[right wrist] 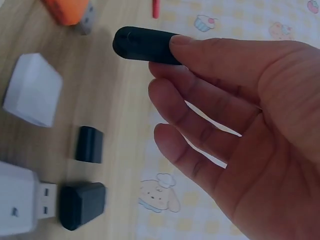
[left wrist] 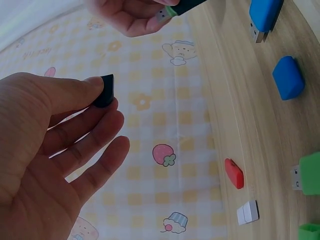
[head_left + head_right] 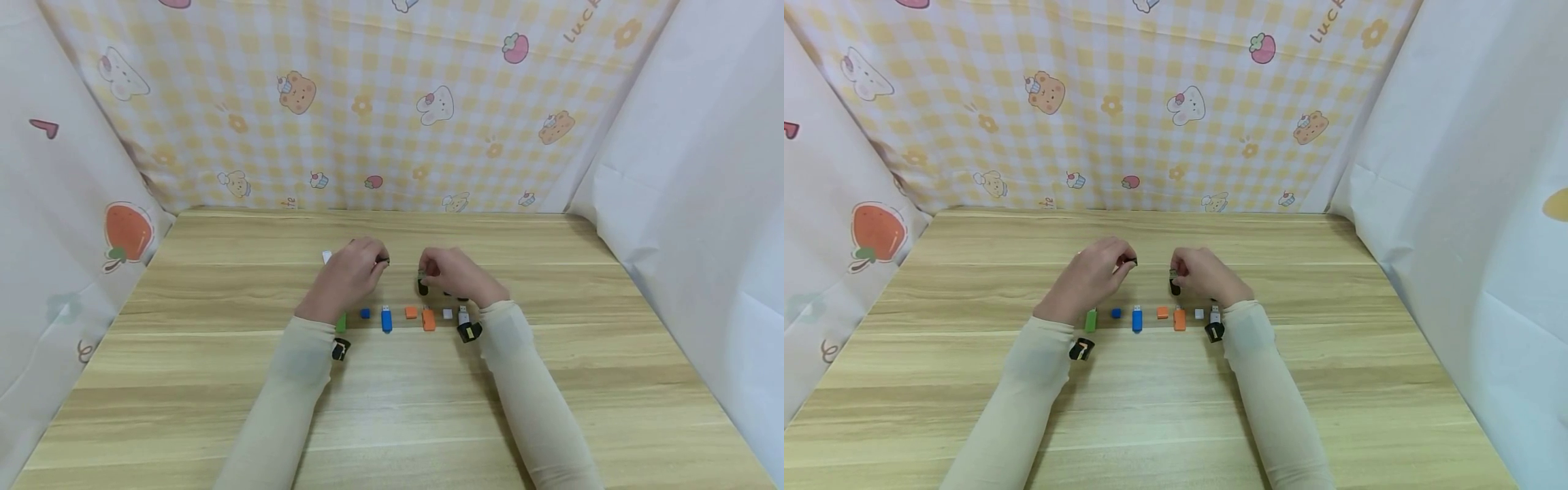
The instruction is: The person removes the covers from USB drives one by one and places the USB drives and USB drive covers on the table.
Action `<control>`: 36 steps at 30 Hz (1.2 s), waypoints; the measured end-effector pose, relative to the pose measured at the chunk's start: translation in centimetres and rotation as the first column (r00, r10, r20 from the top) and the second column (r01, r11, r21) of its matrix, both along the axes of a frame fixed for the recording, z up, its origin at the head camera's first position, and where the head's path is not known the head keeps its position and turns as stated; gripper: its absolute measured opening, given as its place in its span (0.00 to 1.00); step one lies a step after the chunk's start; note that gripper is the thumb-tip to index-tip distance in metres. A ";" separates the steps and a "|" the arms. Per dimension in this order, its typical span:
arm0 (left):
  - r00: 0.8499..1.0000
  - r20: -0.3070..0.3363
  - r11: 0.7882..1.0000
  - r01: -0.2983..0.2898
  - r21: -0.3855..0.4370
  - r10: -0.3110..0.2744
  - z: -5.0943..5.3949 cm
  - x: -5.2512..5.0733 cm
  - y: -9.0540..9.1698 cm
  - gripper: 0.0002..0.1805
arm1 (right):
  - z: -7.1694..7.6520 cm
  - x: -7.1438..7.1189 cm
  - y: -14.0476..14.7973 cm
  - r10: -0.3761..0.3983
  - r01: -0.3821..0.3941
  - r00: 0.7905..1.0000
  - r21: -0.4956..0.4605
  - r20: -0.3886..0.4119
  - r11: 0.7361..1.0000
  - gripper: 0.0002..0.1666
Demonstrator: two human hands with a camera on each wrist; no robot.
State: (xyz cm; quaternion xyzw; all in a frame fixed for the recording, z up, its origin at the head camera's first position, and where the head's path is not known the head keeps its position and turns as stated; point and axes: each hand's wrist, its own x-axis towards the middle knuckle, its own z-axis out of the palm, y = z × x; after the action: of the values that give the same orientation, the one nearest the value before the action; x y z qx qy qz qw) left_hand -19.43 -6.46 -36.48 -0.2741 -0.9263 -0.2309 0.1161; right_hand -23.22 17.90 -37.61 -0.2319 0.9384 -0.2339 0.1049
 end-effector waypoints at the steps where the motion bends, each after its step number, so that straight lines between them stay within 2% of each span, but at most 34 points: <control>1: 1.000 0.004 1.000 0.000 -0.001 0.000 0.0 0.0 0.0 0.05 | -0.2 -0.1 0.0 0.001 -0.001 1.000 0.002 0.002 1.000 0.07; 9: 1.000 0.013 1.000 0.004 -0.005 -0.004 0.0 -0.1 0.1 0.05 | -1.0 -0.8 0.1 -0.018 0.017 1.000 0.018 0.021 1.000 0.08; 20: 1.000 -0.006 1.000 0.007 -0.015 -0.007 -0.1 0.0 0.2 0.05 | -2.1 -1.6 0.2 -0.073 0.067 0.996 0.107 0.051 0.992 0.11; 36: 1.000 -0.017 1.000 0.008 -0.017 -0.008 -0.1 0.0 0.4 0.04 | -2.4 -2.0 0.3 -0.075 0.066 0.995 0.131 0.069 0.989 0.13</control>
State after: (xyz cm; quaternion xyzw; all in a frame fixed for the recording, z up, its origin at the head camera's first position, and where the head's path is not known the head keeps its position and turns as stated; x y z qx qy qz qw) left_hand -19.39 -6.09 -36.61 -0.2809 -0.9261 -0.2209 0.1208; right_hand -25.26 18.19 -40.02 -0.1825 0.9546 -0.1848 0.1457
